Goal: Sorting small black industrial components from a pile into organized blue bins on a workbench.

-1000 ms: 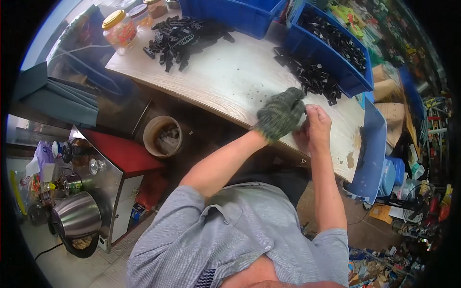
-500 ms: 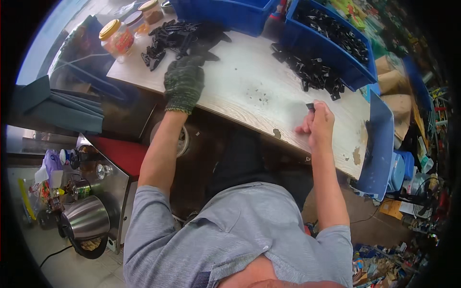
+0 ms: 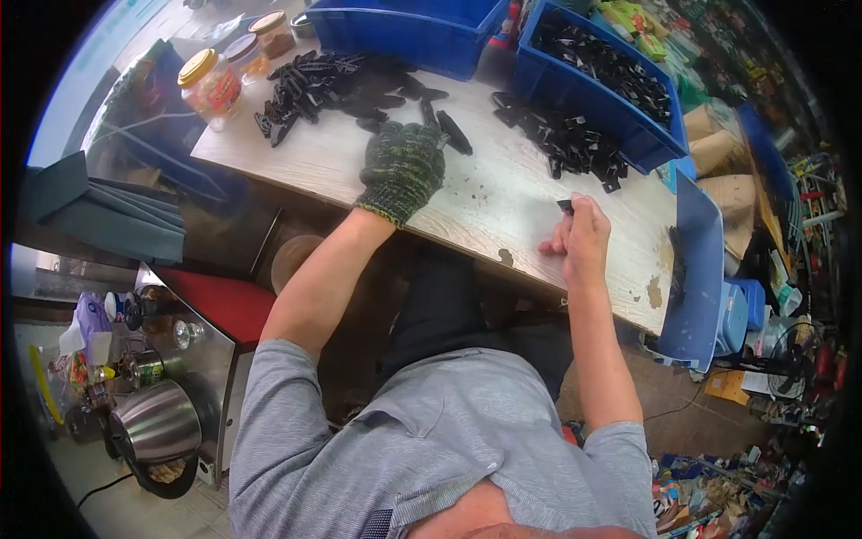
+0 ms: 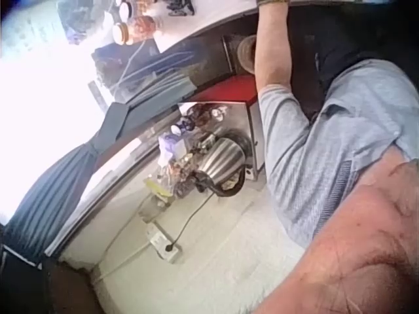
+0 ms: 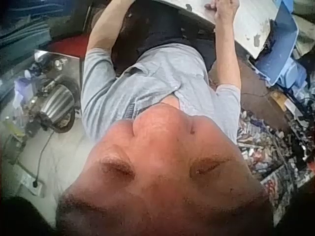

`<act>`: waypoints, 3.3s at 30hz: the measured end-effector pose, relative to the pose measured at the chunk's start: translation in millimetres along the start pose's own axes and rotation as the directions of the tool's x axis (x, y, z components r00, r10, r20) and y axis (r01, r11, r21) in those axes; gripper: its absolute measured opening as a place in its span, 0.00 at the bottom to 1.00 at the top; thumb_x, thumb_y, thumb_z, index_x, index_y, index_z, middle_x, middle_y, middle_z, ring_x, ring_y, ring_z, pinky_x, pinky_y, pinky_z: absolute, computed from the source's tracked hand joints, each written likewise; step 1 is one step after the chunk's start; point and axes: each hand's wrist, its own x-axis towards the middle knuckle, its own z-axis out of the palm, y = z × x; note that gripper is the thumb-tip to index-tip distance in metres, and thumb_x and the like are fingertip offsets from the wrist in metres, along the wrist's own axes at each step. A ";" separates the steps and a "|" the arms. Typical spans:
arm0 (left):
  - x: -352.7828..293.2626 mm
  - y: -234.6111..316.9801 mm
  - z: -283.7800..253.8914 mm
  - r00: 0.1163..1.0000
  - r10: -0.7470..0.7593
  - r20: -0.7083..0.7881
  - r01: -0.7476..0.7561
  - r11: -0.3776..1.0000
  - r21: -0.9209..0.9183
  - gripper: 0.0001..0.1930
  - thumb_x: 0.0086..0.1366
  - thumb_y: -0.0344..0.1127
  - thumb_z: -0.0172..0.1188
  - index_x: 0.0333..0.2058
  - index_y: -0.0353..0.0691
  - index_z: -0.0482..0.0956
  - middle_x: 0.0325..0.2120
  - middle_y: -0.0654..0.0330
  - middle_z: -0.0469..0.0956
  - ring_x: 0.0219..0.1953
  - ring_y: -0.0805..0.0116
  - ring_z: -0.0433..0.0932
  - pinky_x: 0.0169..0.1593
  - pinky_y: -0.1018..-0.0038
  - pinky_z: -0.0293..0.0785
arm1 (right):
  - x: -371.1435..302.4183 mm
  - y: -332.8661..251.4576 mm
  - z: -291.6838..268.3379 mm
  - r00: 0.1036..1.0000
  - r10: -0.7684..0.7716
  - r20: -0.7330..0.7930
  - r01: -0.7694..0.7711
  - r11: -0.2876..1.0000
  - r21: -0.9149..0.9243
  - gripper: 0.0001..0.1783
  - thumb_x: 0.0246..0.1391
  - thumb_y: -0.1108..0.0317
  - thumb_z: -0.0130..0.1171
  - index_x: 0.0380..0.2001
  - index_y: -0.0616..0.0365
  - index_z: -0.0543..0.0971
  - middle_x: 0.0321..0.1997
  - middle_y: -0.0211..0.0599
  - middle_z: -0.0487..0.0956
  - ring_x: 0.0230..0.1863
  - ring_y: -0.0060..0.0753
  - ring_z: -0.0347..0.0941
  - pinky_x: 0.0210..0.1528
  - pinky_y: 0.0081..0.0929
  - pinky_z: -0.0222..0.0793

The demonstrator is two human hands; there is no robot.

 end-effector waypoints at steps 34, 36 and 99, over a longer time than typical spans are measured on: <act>18.9 54.1 22.1 0.995 0.042 -0.092 -0.097 0.651 -0.753 0.24 0.57 0.31 0.60 0.54 0.41 0.73 0.39 0.51 0.80 0.40 0.54 0.80 0.46 0.62 0.76 | -1.7 -0.9 4.7 0.998 -0.011 -0.056 0.013 0.999 0.030 0.16 0.64 0.55 0.48 0.28 0.55 0.70 0.10 0.24 0.56 0.11 0.21 0.56 0.13 0.31 0.69; 10.1 60.5 23.6 0.982 -0.028 -0.188 -0.147 0.512 -0.846 0.25 0.57 0.29 0.61 0.55 0.41 0.73 0.39 0.52 0.80 0.39 0.56 0.80 0.45 0.64 0.77 | -2.6 -1.0 5.1 0.997 0.000 -0.077 0.003 0.999 0.033 0.17 0.65 0.54 0.47 0.28 0.55 0.70 0.10 0.24 0.56 0.12 0.22 0.56 0.13 0.31 0.69; -31.7 165.6 -4.2 0.856 -0.145 0.496 0.420 -0.361 -0.832 0.09 0.69 0.37 0.56 0.41 0.38 0.76 0.24 0.64 0.76 0.22 0.82 0.69 0.27 0.79 0.67 | 1.5 17.5 -9.7 0.961 -0.169 -0.220 0.181 0.983 0.035 0.17 0.64 0.57 0.53 0.24 0.55 0.73 0.18 0.24 0.68 0.15 0.16 0.59 0.18 0.18 0.54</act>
